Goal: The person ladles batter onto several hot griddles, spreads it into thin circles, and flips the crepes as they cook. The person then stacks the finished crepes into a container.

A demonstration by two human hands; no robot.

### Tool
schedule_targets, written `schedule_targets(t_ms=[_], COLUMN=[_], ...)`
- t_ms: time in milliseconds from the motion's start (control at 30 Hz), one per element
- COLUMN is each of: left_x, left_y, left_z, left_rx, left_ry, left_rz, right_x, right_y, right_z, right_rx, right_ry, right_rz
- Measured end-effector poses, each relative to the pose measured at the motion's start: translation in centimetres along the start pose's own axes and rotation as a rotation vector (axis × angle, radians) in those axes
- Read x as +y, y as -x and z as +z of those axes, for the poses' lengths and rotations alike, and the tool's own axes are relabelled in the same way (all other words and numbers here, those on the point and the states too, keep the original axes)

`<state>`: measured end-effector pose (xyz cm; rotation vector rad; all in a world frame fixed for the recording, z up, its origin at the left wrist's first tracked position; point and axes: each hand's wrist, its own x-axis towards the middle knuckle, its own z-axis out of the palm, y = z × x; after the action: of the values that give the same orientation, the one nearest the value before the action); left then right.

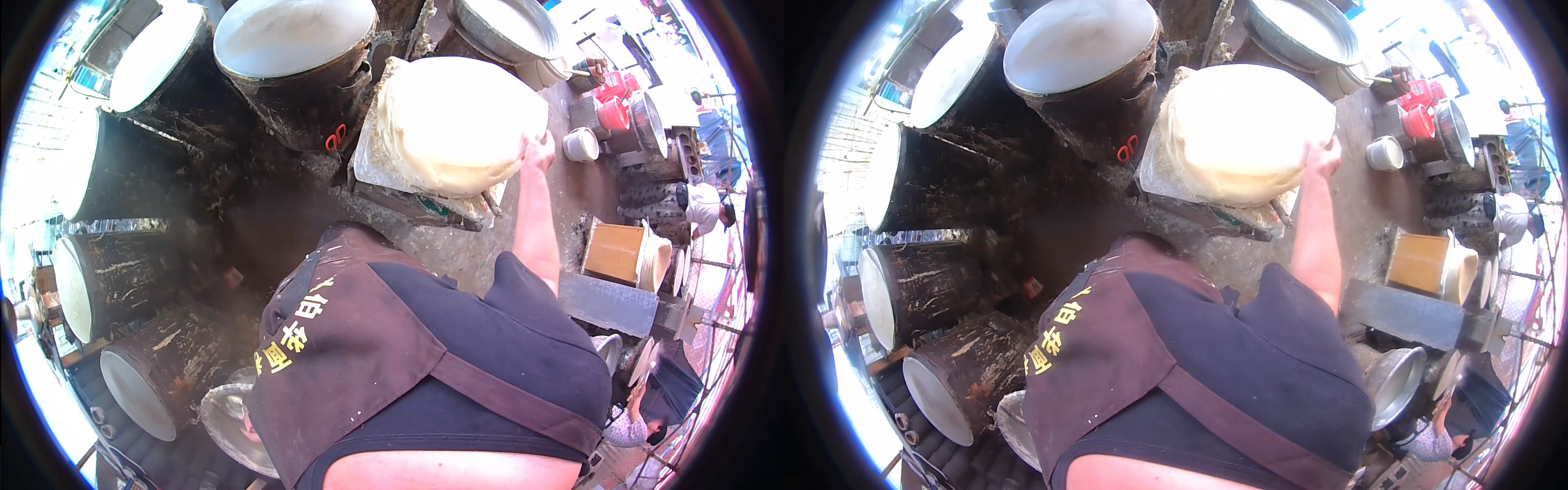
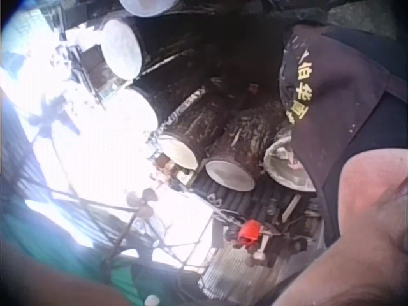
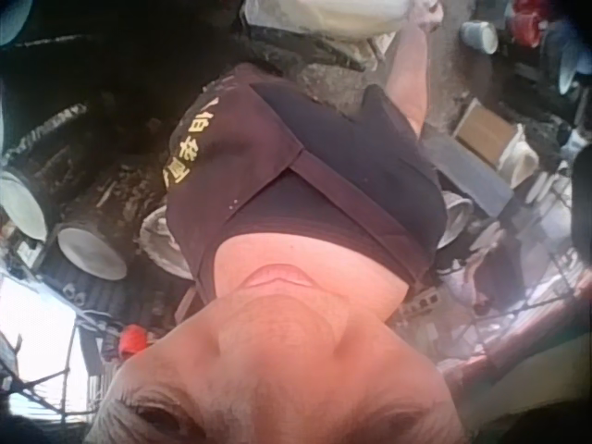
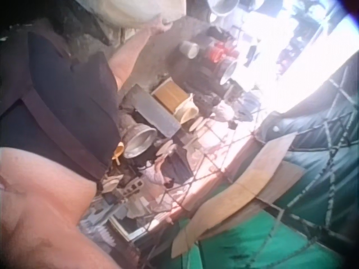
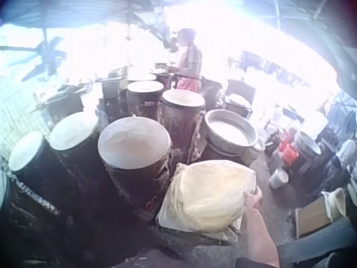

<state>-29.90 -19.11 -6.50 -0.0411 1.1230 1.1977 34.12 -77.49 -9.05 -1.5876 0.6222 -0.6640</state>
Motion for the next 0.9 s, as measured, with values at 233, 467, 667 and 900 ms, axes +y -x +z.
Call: schedule_targets(t_ms=[233,467,667,900], left_x=[1.6,2.8,0.1,-2.8], left_y=[-0.4,2.0,8.5,10.2], left_z=[-0.8,-4.7,-3.8,-4.3], left_rx=[-0.015,-0.104,-0.017,-0.027], left_ry=[0.017,0.198,0.379,0.147], left_rz=[-0.056,-0.192,-0.243,-0.084], right_x=[6.3,7.0,-4.6,-15.0], right_y=[5.3,4.6,10.0,53.9], right_z=[-3.0,-5.2,10.9,18.3], right_rx=[0.163,0.137,-0.395,-2.12], right_ry=[0.263,0.965,0.621,0.07], right_rz=[0.175,-0.098,-0.573,-0.578])
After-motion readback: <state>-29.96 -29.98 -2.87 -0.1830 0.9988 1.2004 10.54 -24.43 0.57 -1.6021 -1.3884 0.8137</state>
